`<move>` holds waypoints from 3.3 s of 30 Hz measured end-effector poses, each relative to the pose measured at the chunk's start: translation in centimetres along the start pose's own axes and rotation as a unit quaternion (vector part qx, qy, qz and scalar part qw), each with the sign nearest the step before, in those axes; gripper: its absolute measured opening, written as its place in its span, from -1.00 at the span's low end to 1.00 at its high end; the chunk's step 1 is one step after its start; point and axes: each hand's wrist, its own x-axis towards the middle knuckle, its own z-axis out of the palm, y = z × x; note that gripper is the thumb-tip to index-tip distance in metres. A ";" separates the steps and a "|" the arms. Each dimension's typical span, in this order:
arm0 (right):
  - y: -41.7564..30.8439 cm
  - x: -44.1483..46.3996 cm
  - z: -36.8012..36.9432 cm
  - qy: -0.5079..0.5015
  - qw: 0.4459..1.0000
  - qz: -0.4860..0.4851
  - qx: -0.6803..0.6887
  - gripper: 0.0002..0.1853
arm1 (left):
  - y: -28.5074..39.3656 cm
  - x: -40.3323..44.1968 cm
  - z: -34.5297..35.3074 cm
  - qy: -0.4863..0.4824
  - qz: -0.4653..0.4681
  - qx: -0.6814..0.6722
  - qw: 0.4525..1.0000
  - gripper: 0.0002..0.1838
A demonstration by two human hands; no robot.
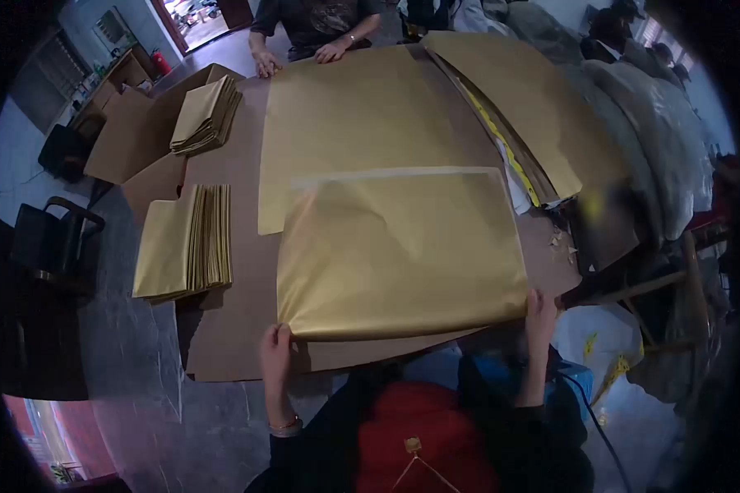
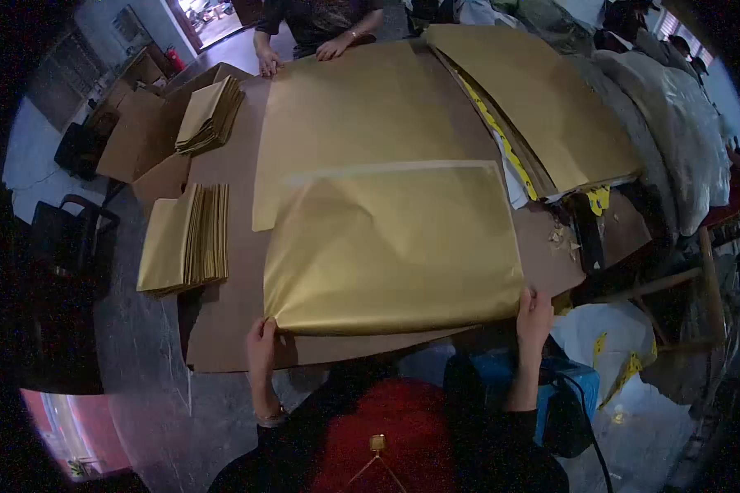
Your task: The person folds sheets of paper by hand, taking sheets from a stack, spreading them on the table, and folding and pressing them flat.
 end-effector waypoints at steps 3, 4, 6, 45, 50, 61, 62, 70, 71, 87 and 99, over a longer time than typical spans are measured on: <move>3.1 -0.2 2.4 0.064 0.993 -0.027 0.092 -0.60 | 0.8 -0.1 0.5 0.004 -0.008 0.005 1.000 -0.77; 3.3 -0.2 2.3 0.063 0.994 -0.020 0.092 -0.60 | 0.2 0.1 0.4 0.011 0.000 0.004 1.000 -0.76; 3.0 0.0 1.3 0.024 0.993 0.011 0.119 -0.61 | -0.9 0.2 0.3 0.015 0.008 0.006 1.000 -0.75; 0.6 1.2 1.9 -0.016 0.998 0.050 -0.032 -0.55 | -2.3 -0.8 -0.5 0.094 -0.021 0.220 0.971 -0.63; 1.2 2.2 1.8 -0.045 0.995 0.033 -0.085 -0.57 | -2.3 -0.9 -0.1 0.122 -0.037 0.229 0.965 -0.63; 0.6 1.9 1.7 -0.033 0.997 0.017 -0.070 -0.55 | -1.4 -1.2 -0.2 0.111 -0.035 0.235 0.965 -0.62; 0.6 1.8 1.7 -0.028 0.997 0.003 -0.069 -0.55 | -1.1 -1.2 -0.1 0.109 -0.034 0.231 0.966 -0.63; 2.0 2.6 2.3 -0.048 0.993 0.008 -0.106 -0.57 | -1.7 -1.0 0.2 0.107 -0.058 0.223 0.967 -0.66; 2.1 2.6 2.4 -0.037 0.994 0.002 -0.107 -0.58 | -1.6 -1.1 0.1 0.104 -0.057 0.223 0.967 -0.66; 0.6 1.5 2.0 -0.036 0.995 0.050 -0.083 -0.63 | -0.4 -1.4 0.2 0.093 0.004 0.258 0.962 -0.72; -0.2 1.3 1.9 -0.008 0.994 0.058 -0.089 -0.68 | -1.8 -1.1 0.3 0.126 -0.018 0.266 0.955 -0.68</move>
